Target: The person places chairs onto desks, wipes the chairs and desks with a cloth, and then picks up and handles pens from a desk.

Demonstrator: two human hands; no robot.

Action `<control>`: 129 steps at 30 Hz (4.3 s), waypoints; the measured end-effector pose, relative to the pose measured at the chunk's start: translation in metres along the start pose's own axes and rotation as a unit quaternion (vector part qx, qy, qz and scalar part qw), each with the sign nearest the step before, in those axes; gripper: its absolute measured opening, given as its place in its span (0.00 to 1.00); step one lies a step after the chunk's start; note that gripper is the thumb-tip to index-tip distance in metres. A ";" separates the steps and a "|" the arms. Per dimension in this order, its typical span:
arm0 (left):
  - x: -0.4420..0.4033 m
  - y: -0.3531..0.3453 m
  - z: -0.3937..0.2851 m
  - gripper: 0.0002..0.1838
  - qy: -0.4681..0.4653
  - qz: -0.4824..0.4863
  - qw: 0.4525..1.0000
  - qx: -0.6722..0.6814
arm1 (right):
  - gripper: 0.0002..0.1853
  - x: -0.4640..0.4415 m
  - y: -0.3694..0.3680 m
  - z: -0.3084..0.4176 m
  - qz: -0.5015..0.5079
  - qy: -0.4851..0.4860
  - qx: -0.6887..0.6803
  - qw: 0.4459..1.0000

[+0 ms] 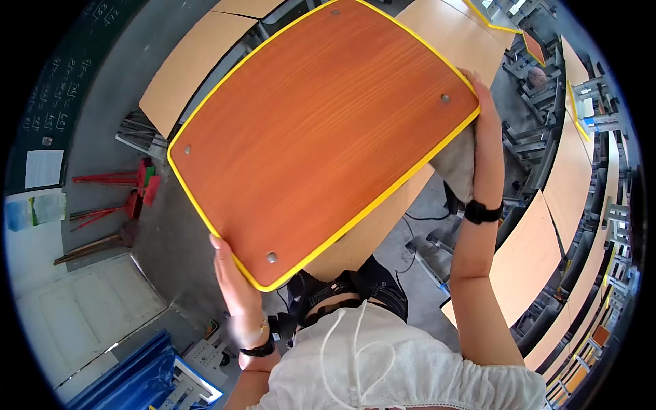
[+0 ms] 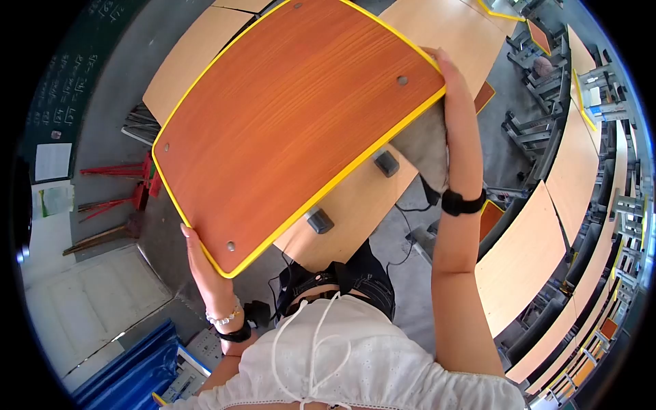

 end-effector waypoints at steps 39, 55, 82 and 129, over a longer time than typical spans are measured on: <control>-0.271 0.092 0.305 0.27 -0.123 0.416 0.737 -0.518 | 0.33 0.426 -0.033 -0.339 -0.260 -0.352 0.405 0.803; -0.293 0.104 0.332 0.34 -0.032 0.498 0.705 -0.504 | 0.31 0.455 -0.016 -0.409 -0.367 -0.235 0.159 0.886; -0.251 0.135 0.330 0.32 -0.056 0.454 0.654 -0.603 | 0.31 0.429 0.073 -0.341 -0.112 -0.428 0.271 0.855; -0.267 0.104 0.348 0.33 -0.074 0.460 0.663 -0.587 | 0.27 0.380 0.035 -0.386 -0.341 -0.228 0.401 0.819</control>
Point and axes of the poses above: each hand's wrist, its own x-axis away from the middle knuckle, its own y-axis out of the back of the hand, z = x × y, the point moved 4 cm from there along -x, towards the middle knuckle, and after that the axes turned 12 degrees about -x, right-handed, at the moved point
